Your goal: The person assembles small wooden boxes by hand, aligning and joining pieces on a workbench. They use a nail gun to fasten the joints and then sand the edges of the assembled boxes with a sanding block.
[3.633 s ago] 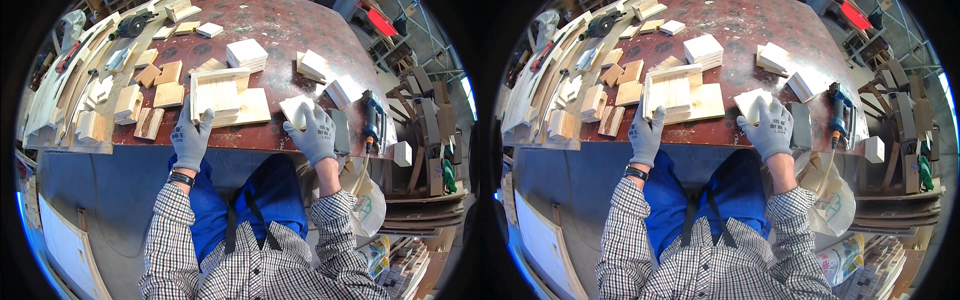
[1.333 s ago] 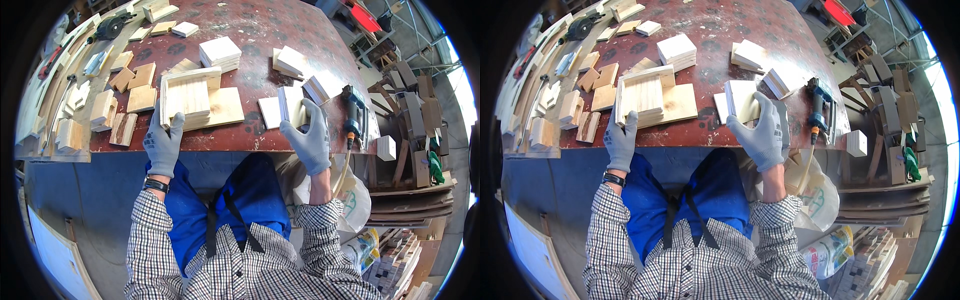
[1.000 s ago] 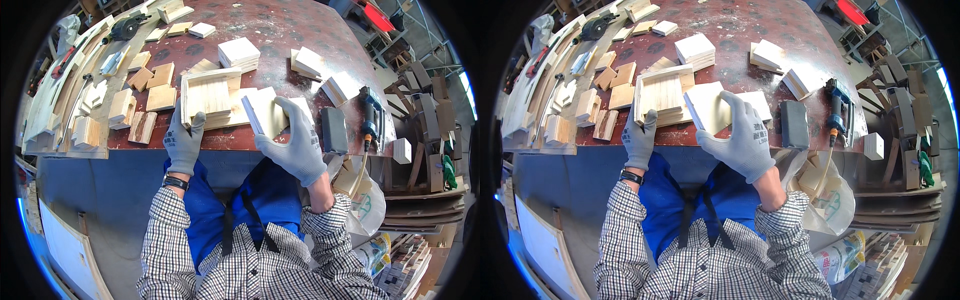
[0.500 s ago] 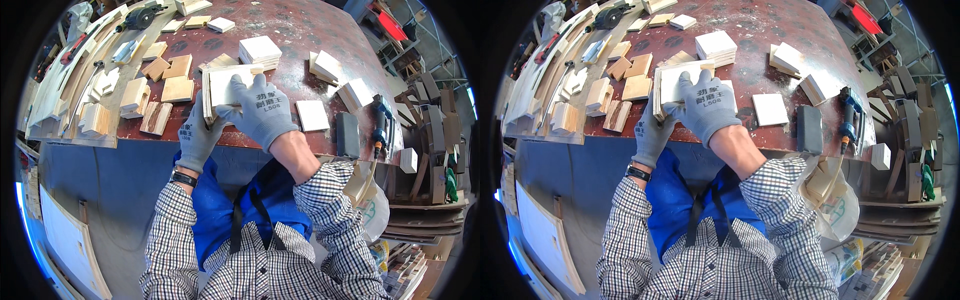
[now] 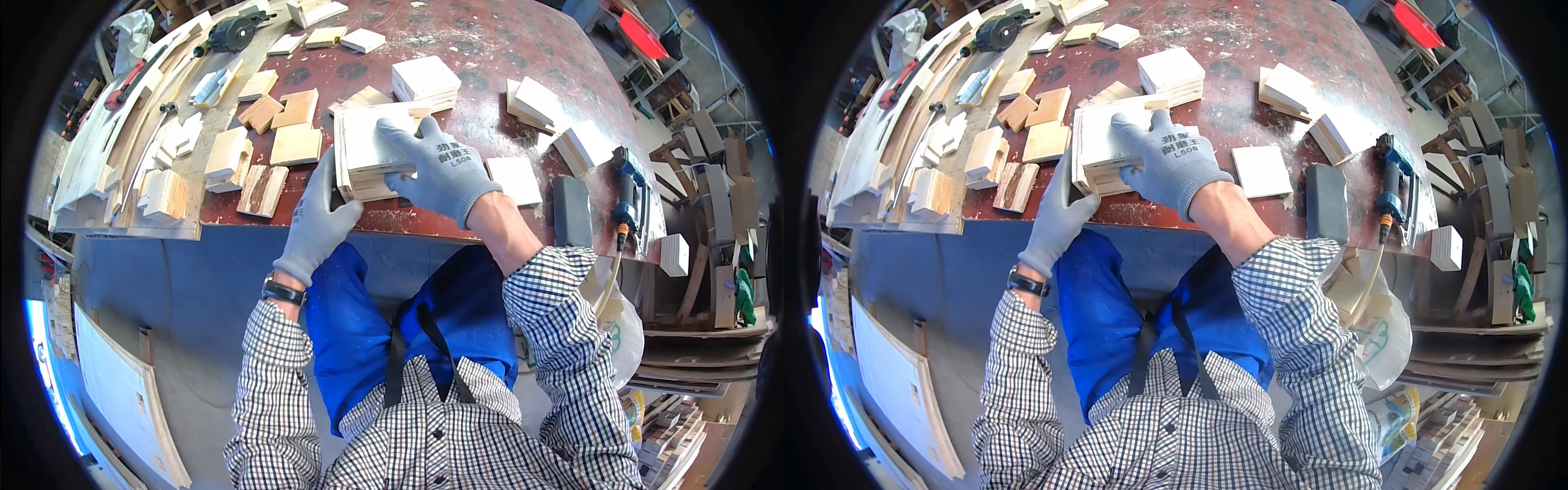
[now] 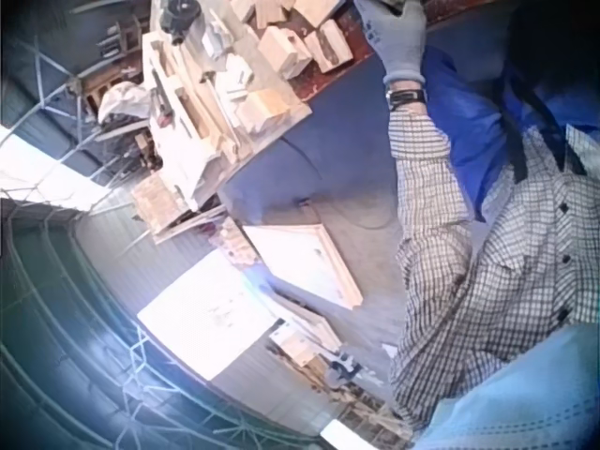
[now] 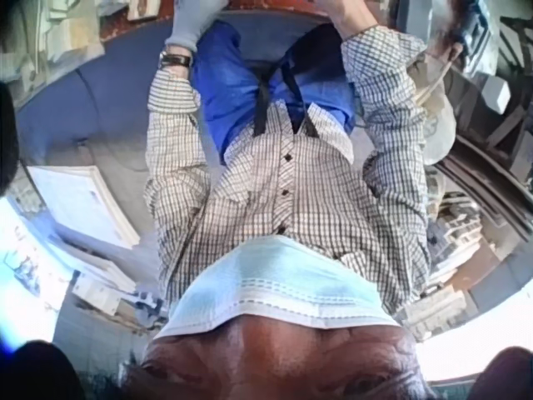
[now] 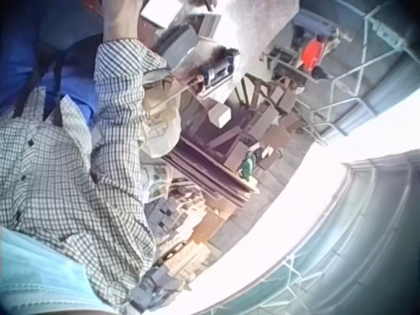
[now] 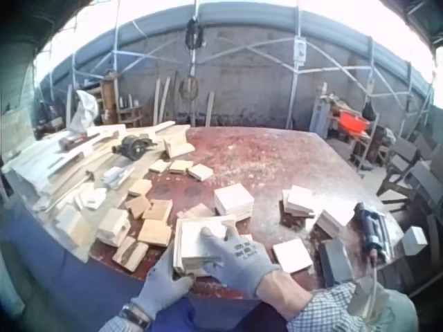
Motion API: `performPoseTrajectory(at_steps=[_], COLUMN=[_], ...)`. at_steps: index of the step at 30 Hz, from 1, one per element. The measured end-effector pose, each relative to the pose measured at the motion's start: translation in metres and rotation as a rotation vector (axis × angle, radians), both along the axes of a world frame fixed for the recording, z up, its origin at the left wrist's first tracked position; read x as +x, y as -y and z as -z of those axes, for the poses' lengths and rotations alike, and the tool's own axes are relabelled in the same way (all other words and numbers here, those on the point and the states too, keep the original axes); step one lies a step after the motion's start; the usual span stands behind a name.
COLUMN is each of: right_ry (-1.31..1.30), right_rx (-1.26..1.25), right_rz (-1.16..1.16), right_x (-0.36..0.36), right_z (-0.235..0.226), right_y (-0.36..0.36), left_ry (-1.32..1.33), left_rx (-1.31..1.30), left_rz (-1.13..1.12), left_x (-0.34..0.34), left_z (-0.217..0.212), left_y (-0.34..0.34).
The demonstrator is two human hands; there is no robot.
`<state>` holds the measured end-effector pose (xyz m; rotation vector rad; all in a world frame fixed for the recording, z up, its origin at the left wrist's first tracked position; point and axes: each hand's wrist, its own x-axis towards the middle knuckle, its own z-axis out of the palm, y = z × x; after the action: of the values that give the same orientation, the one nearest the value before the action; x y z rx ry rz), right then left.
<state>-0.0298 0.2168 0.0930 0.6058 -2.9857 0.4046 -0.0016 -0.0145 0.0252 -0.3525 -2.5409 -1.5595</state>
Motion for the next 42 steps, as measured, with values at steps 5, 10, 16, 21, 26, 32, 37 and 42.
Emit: performPoseTrajectory(at_steps=[5, 10, 16, 21, 26, 32, 37, 42], right_ry=[0.010, 0.053, -0.014, -0.262, -0.200, -0.231, -0.177, -0.218], right_rx=[0.016, 0.019, -0.619, -0.543, -0.431, -0.247, -0.341, -0.328], right_rz=[-0.020, 0.023, -0.136, -0.060, -0.027, 0.032, -0.026, -0.008], right_x=[0.003, 0.005, -0.006, -0.002, -0.003, -0.004, -0.003, -0.005], right_z=[-0.005, -0.002, 0.044, 0.081, 0.076, 0.076, 0.076, 0.084], right_y=[0.011, 0.011, -0.016, -0.012, -0.013, -0.003, -0.012, -0.013], left_ry=[-0.399, -0.264, -0.181, -0.307, -0.244, -0.325, -0.331, -0.374], left_rx=[-0.365, -0.818, -0.891, -0.926, -0.933, -1.062, -1.147, -1.128], left_rz=[0.008, 0.182, 0.188, 0.174, 0.201, 0.216, 0.222, 0.208], left_x=[-0.007, -0.048, -0.038, -0.042, -0.048, -0.044, -0.041, -0.046], left_z=[-0.050, -0.064, -0.068, -0.054, -0.061, -0.069, -0.072, -0.058], left_y=[0.014, -0.006, -0.006, -0.003, -0.008, -0.011, -0.013, -0.012])
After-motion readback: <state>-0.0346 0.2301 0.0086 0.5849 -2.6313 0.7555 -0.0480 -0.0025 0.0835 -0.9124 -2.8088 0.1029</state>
